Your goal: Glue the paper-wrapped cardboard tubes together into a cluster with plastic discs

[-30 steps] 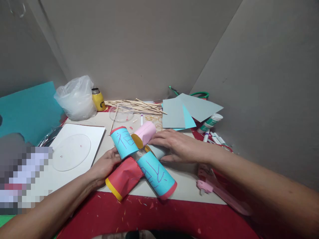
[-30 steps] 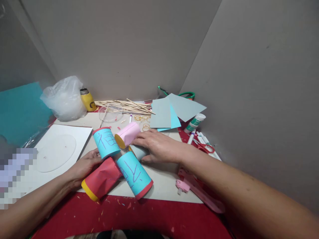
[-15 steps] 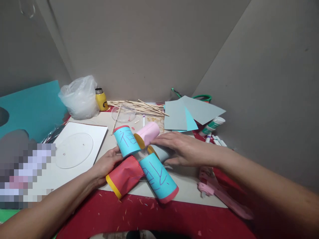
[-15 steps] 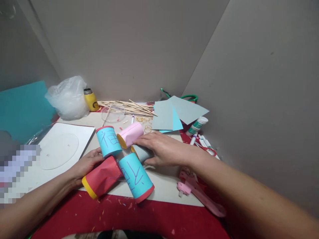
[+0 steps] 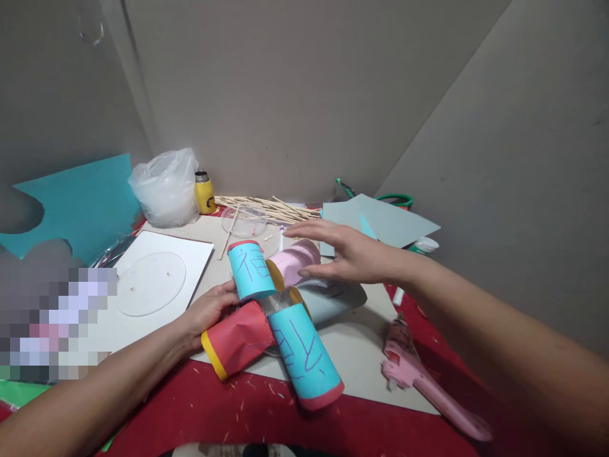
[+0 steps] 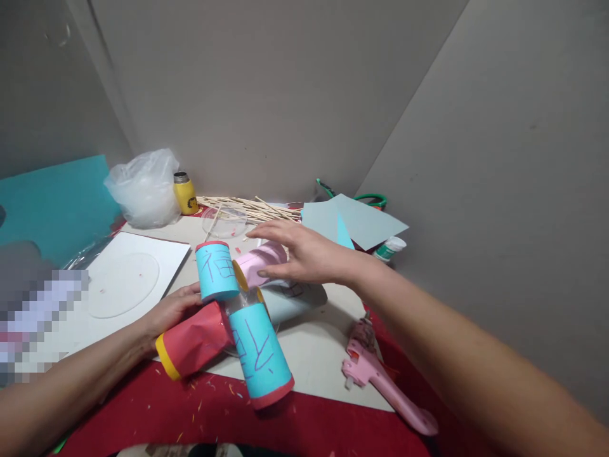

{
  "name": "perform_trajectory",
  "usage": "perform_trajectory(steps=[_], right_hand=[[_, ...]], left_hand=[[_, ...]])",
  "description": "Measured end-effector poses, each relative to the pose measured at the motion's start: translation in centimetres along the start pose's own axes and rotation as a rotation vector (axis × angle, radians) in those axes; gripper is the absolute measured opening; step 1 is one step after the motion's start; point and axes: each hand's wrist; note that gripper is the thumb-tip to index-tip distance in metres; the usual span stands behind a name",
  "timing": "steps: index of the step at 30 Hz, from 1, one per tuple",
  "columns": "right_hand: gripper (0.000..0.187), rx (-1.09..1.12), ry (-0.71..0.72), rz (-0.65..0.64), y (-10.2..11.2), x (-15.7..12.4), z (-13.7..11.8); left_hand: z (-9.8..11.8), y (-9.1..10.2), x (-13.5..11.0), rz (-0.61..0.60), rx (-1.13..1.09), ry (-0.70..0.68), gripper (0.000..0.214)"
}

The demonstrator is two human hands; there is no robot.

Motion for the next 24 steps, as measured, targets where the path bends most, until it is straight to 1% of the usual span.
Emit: perform_trajectory(steps=[3,5,7,12,16,20,24], right_hand=[[0.054,-0.061,0.031,-0.162,-0.9,1.6,-0.5],[0.049,-0.116,0.063,-0.264,-1.2,2.3,-1.1],[0.043,-0.154,0.095,-0.326,-1.3,2.7,-1.6],[0.031,-0.18,0.134,-0.372,-1.4,2.7,-1.7],[0.02,-0.129,0.148,-0.378,-1.4,2.4,-1.7],[0.016,-0.086,0.148,-0.373,-1.1,2.3,-2.0],[0.015,-0.082,0.154,-0.386,-0.9,2.2,-2.4]], left_hand=[[0.2,0.0,-0.1,0.002,0.017,-0.011,0.042],[0.3,0.1,0.0,0.001,0.037,-0.026,0.04],[0.4,0.2,0.1,-0.017,0.045,-0.034,0.041],[0.5,0.5,0.4,-0.072,0.066,-0.032,0.04],[0.4,0.8,0.6,-0.08,0.111,-0.051,0.037],[0.3,1.1,0.7,-0.09,0.137,-0.064,0.037],[0.2,1.1,0.7,-0.118,0.107,-0.06,0.037]])
Point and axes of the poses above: each hand's wrist, its own x-axis towards the middle knuckle, its own y-axis out of the back of the hand, z = x × y, and after that the axes turned 9 degrees about z, right-handed
